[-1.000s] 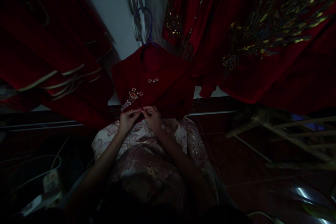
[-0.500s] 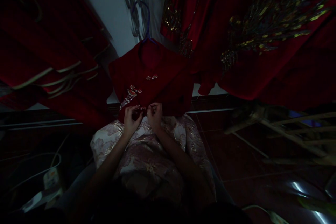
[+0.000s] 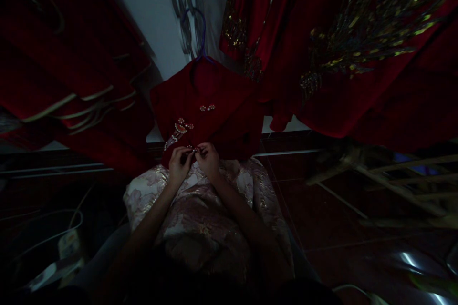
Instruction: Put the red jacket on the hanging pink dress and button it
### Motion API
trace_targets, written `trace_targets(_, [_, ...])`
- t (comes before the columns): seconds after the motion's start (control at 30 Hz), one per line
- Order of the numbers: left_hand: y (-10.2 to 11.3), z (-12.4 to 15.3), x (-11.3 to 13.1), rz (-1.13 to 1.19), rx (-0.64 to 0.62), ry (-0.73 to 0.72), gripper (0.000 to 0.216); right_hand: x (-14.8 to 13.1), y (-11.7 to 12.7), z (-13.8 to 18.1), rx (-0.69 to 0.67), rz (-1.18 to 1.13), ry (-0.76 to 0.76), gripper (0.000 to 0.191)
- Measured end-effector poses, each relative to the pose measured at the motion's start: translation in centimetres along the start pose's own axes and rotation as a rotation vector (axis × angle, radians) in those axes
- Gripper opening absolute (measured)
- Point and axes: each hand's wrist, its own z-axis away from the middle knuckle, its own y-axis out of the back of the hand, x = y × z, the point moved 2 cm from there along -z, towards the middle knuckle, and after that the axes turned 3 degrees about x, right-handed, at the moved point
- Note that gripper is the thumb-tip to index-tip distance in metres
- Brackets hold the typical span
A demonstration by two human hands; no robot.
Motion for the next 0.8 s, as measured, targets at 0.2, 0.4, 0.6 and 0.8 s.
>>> trace_targets(0.2, [0.0, -0.18, 0.1, 0.061, -0.027, 0.023, 0.013, 0.0, 0.04, -0.09, -0.026, 0.012, -0.011, 0.016])
trace_targets(0.4, [0.06, 0.02, -0.18, 0.1, -0.025, 0.051, 0.013, -0.09, 0.16, -0.14, -0.035, -0.012, -0.026, 0.016])
trace_targets(0.6, [0.15, 0.16, -0.09, 0.081, -0.009, 0.043, 0.013, 0.0, 0.16, -0.13, -0.046, -0.043, -0.043, 0.017])
trace_targets(0.8, [0.14, 0.31, -0.23, 0.075, 0.017, 0.104, 0.016, -0.22, 0.16, -0.12, -0.051, -0.049, -0.035, 0.015])
